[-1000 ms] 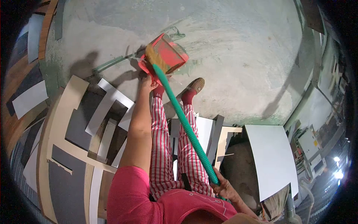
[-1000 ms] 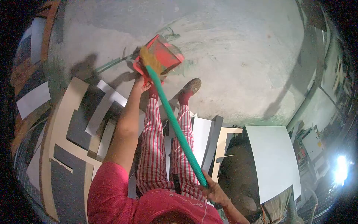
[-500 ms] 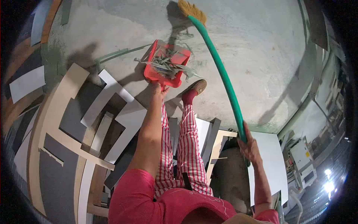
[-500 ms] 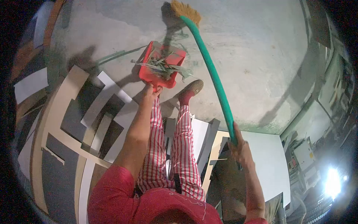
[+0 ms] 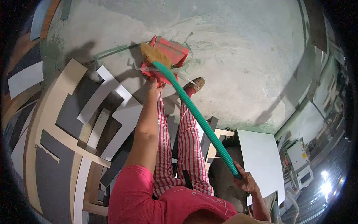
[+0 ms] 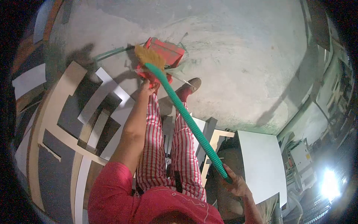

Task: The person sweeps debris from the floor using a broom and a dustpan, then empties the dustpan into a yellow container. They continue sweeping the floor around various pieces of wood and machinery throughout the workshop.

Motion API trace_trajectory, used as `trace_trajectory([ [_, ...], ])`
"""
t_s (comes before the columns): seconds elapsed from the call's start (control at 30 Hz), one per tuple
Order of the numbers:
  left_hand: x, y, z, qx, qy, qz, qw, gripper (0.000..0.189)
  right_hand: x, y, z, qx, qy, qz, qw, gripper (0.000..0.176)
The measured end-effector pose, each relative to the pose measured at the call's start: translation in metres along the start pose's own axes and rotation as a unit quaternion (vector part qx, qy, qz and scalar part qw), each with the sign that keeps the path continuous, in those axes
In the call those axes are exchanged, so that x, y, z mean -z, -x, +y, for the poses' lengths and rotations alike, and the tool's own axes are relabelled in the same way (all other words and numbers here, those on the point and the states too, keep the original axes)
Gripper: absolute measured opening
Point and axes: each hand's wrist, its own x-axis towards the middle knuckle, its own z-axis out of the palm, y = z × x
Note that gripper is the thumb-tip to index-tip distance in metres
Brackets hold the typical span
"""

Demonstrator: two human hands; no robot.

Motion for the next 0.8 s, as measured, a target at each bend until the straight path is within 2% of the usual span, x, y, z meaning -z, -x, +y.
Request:
trace_trajectory([
  [0.03,0.001,-0.001,0.0,0.0,0.0,-0.004,1.0,0.024,-0.007,0.007,0.032,-0.042,-0.029,-0.002,0.999,0.072],
  [0.07,0.005,-0.003,-0.001,-0.001,-0.011,-0.007,1.0,0.026,-0.006,0.007,0.042,-0.042,-0.027,0.001,0.999,0.072],
  [0.13,0.012,-0.001,-0.006,-0.004,-0.012,-0.009,1.0,0.028,0.001,0.003,0.046,0.072,0.017,0.087,0.994,0.073],
  [0.17,0.016,0.005,-0.009,-0.018,-0.027,-0.017,0.999,0.024,0.013,0.004,0.033,-0.019,-0.122,0.026,0.992,0.073],
  [0.2,0.021,0.01,-0.008,-0.033,-0.041,-0.023,0.998,0.021,0.011,-0.007,0.038,0.041,-0.131,0.09,0.986,0.069],
  [0.27,0.041,0.001,-0.015,-0.021,-0.02,-0.004,1.0,0.021,0.019,-0.028,0.008,-0.006,-0.132,0.151,0.98,0.067],
  [0.3,0.052,-0.003,-0.019,-0.002,-0.009,0.014,1.0,0.022,0.021,-0.035,0.003,-0.014,-0.189,0.141,0.972,0.066],
  [0.4,0.072,0.025,-0.012,-0.032,-0.031,0.017,0.999,0.024,0.01,-0.055,0.004,-0.003,-0.235,0.124,0.964,0.066],
  [0.43,0.095,0.006,-0.016,-0.025,-0.03,-0.046,0.998,0.027,0.004,-0.062,0.015,-0.009,-0.189,0.105,0.976,0.068],
  [0.47,0.101,0.0,-0.013,-0.02,-0.038,-0.045,0.998,0.027,-0.004,-0.07,0.024,-0.016,-0.148,0.087,0.985,0.069],
  [0.53,0.12,-0.006,-0.021,-0.027,-0.005,-0.038,0.999,0.029,-0.027,-0.075,0.027,0.032,-0.135,0.065,0.988,0.071],
  [0.57,0.114,0.005,-0.017,-0.03,-0.01,-0.006,0.999,0.03,-0.036,-0.074,0.007,-0.055,-0.114,0.043,0.991,0.071],
  [0.6,0.118,0.003,-0.018,-0.028,-0.007,-0.003,1.0,0.03,-0.041,-0.072,0.031,-0.004,-0.196,-0.027,0.98,0.067],
  [0.67,0.125,-0.008,-0.015,-0.024,-0.027,-0.036,0.999,0.03,-0.057,-0.065,0.024,-0.031,-0.109,-0.031,0.993,0.069],
  [0.7,0.125,-0.012,-0.015,-0.013,-0.016,0.0,1.0,0.029,-0.063,-0.056,0.024,-0.032,-0.113,-0.03,0.993,0.069],
  [0.77,0.134,-0.023,-0.019,-0.02,-0.003,-0.004,1.0,0.024,-0.077,-0.031,0.031,0.032,-0.049,-0.055,0.997,0.064],
  [0.8,0.14,-0.029,-0.021,-0.029,0.011,-0.011,0.999,0.019,-0.086,-0.021,0.043,0.032,-0.049,-0.054,0.997,0.064],
])
